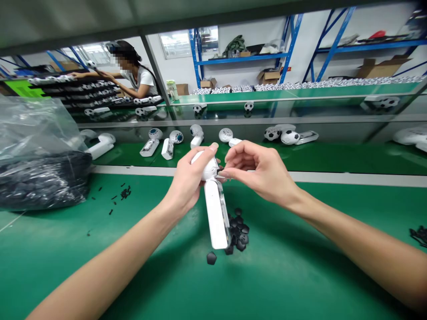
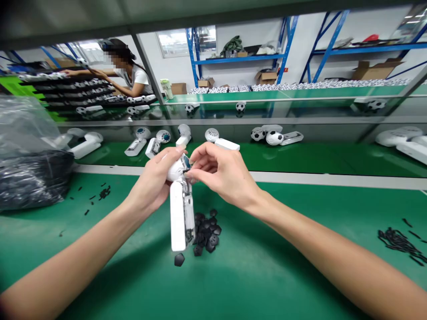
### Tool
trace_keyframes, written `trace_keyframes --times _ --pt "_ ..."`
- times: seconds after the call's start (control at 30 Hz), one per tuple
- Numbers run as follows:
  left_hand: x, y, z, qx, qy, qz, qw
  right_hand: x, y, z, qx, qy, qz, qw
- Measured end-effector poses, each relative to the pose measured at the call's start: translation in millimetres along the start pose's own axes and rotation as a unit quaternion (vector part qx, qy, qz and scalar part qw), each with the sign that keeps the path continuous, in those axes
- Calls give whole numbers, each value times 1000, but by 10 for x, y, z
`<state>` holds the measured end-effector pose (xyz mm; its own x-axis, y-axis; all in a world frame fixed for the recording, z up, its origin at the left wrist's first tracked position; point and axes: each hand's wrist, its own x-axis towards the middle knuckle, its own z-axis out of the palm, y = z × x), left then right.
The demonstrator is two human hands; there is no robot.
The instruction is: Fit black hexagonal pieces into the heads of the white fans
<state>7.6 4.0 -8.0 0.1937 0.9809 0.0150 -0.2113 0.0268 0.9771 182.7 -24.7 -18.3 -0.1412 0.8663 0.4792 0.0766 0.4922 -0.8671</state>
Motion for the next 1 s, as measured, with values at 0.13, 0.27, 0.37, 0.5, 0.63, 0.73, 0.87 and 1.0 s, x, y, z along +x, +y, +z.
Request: trace_keyframes --times 0.13,0.27,0.37,0.5,0.63,0.73,0.87,1.0 --pt "-64 -4 30 13 -28 -40 999 -9 -32 6 -30 -3 -11 999" --pt "-74 4 27 53 -34 -34 997 -35 -93 -11 -37 -20 12 999" --pt "-81 65 -20 88 -63 -18 994 -55 -159 -72 -38 -19 32 999" --pt "-68 126 -104 88 -167 -20 982 -52 -262 -181 -42 -1 33 999" --pt "-33 98 -142 87 -203 1 975 -24 -335 -225 -17 -5 51 999" --pt "-32 71 -137 130 -191 27 973 -4 -346 -229 14 -12 88 996" --pt "-48 53 -106 157 -184 32 970 14 -345 -251 57 -17 154 986" --pt "-51 39 -87 148 -173 29 973 16 -334 -258 92 -22 176 980"
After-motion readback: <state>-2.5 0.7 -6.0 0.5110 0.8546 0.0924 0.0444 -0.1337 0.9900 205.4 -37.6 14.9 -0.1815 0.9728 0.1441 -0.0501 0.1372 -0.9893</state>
